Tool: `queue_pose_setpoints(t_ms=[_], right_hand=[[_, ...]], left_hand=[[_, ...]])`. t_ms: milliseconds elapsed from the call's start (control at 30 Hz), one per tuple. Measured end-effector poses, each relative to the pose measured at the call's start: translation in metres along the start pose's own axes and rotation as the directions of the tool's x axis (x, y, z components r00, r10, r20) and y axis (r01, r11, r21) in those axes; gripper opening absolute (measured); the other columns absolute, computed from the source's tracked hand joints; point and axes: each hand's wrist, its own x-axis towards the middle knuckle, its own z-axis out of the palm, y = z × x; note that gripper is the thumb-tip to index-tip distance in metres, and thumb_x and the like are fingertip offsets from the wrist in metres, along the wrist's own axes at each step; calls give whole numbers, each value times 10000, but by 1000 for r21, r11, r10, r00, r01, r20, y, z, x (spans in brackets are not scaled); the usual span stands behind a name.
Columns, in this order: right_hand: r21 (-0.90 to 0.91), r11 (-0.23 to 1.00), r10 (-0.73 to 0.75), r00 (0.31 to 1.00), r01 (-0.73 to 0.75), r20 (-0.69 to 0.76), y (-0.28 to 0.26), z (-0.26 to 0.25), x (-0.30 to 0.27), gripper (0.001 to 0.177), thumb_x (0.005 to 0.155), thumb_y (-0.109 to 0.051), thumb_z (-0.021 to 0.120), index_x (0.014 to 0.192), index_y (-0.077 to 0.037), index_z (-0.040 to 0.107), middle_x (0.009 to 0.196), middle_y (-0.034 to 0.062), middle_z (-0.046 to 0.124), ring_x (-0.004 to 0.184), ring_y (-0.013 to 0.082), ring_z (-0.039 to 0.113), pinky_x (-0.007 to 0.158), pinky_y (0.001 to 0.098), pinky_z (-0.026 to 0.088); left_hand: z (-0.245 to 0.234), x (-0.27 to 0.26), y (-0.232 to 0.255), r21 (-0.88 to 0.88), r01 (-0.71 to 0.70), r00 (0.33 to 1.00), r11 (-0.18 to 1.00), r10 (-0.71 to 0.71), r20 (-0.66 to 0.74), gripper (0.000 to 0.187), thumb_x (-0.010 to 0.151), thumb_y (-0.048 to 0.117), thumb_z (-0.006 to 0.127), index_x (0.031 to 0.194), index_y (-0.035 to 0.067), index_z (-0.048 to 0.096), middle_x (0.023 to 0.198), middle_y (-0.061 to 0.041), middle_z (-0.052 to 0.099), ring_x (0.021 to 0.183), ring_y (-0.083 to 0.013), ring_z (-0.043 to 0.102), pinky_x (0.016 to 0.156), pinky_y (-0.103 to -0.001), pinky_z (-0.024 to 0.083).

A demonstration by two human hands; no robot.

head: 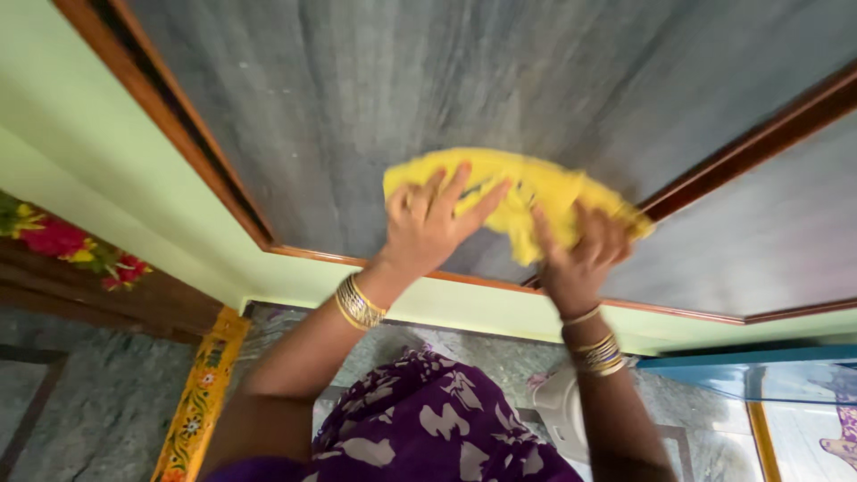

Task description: The person wipes a wooden surface and then a plastic stool with a yellow cloth.

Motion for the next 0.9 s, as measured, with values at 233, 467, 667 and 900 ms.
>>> queue_pose_setpoints(t_ms=[233, 467, 667, 900], right_hand=[[119, 991, -39, 972, 68, -231, -37, -58, 179, 475, 1037, -327, 721, 1498, -296, 614, 1545, 145, 456, 1387, 365, 406, 1121, 559, 347], [-29, 995, -98, 968, 94, -232, -123, -1, 151, 438, 1121, -304, 710, 1503, -471, 577, 1609, 70, 401, 1450, 304, 344, 1185, 539, 281], [37, 977, -205, 969, 212, -137, -205, 46, 71, 504, 1061, -298, 633, 1499, -526, 535, 1527, 60, 453, 1314, 295, 432, 1059, 517, 341], [83, 960, -273, 958, 266, 86, -251, 75, 2, 588, 982, -218, 589, 1491, -507, 532, 1369, 66, 551, 1090, 251, 546, 847, 432, 438]], left_hand=[[-33, 99, -117, 114, 159, 976, 981, -138, -171, 667, 1054, -29, 500, 1517, 451, 526, 1492, -29, 486, 1248, -213, 537, 1001, -418, 429], [-24, 7, -163, 129, 186, 982, 974, -178, -70, 587, 1098, 33, 508, 1529, 423, 590, 1502, -69, 492, 1241, -235, 502, 1001, -406, 381], [11, -142, -156, 16, 267, 961, 964, -268, 75, 416, 1092, 140, 639, 1449, 354, 646, 1430, -130, 505, 1118, -293, 511, 965, -457, 404], [38, -259, -135, -26, 291, 928, 956, -276, 249, 455, 1029, 156, 611, 1420, 388, 629, 1347, -124, 557, 1049, -287, 541, 915, -467, 449]])
